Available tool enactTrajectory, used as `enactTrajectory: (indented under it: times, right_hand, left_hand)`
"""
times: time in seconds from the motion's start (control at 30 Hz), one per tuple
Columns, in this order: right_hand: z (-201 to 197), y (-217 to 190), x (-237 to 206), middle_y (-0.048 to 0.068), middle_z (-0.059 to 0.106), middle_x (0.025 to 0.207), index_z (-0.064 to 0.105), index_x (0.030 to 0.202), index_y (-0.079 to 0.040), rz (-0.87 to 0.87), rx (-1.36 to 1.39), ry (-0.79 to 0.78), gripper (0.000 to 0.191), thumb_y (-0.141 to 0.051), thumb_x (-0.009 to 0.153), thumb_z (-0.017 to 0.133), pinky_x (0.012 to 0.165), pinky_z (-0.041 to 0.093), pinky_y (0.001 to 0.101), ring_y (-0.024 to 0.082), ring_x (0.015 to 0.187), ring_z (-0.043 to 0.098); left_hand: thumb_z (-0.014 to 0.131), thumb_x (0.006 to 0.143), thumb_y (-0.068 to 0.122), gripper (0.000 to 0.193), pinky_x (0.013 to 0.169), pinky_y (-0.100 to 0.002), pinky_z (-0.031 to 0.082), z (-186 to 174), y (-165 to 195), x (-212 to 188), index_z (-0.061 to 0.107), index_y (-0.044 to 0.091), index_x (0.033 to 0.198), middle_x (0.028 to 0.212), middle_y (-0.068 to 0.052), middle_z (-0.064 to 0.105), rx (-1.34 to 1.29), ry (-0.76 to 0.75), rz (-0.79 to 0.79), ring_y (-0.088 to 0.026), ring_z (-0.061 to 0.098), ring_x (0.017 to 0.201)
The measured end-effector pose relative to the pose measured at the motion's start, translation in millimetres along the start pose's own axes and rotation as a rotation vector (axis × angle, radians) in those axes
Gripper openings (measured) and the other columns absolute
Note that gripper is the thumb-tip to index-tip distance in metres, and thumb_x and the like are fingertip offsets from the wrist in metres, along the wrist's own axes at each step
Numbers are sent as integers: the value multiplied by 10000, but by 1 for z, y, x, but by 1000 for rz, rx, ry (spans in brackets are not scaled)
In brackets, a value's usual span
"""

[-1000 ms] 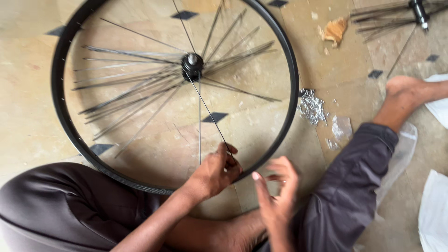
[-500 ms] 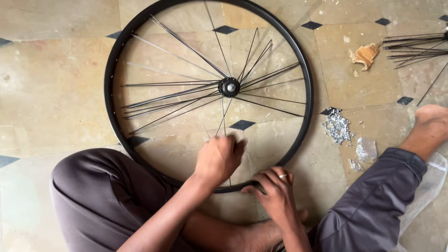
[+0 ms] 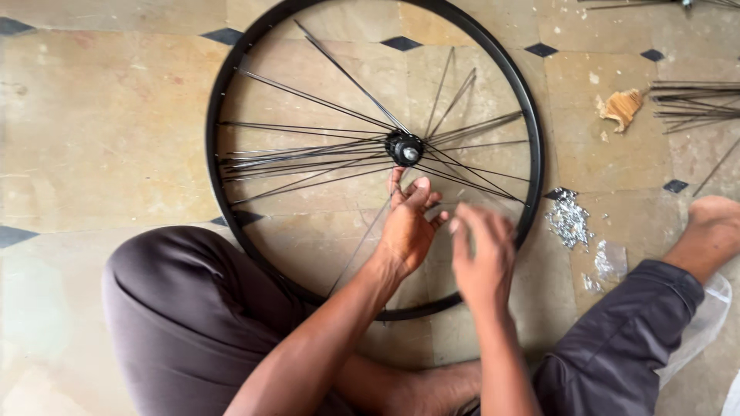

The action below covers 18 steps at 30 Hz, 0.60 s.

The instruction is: The person sits on the floor and installs spokes into a bicycle wheel rim, threading them through the hub and securing them with nipples. The person works methodically around the wheel, inserting and tightening each spoke by hand.

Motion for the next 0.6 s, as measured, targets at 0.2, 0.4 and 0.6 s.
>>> enactTrajectory:
  times: [0.2, 0.4, 0.6]
  right_hand:
    - [28, 10, 60, 126, 665, 1184, 721, 1182, -65, -68, -55, -7, 308, -47, 876, 754, 942, 485, 445, 339, 1107, 616]
    - [27, 21, 74, 65, 697, 1079, 782, 1134, -106, -144, -183, -11, 243, -30, 903, 766, 939, 493, 426, 309, 1045, 606]
    - [25, 28, 98, 75, 708, 1051, 710, 1210, -110, -35, -27, 39, 281, -82, 932, 740, 889, 517, 403, 274, 988, 656]
  left_hand:
    - [584, 1018, 264, 302, 752, -336, 459, -8, -7, 9, 452, 282, 1289, 1066, 41, 555, -37, -11, -8, -121, 545, 905]
    - [616, 1099, 266, 171, 707, -287, 395, -24, -21, 20, 561, 104, 1093, 913, 8, 512, 392, -1, 161, -112, 456, 804]
    - [565, 988, 194, 63, 638, -314, 511, -25, -45, 7, 539, 159, 1035, 879, 57, 597, 680, -40, -58, -88, 604, 811]
Point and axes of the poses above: each hand's wrist, its own x-axis towards the middle knuckle, its own z-axis out of the palm, y = z × x, the point moved 8 cm from there along x, towards the middle knuckle
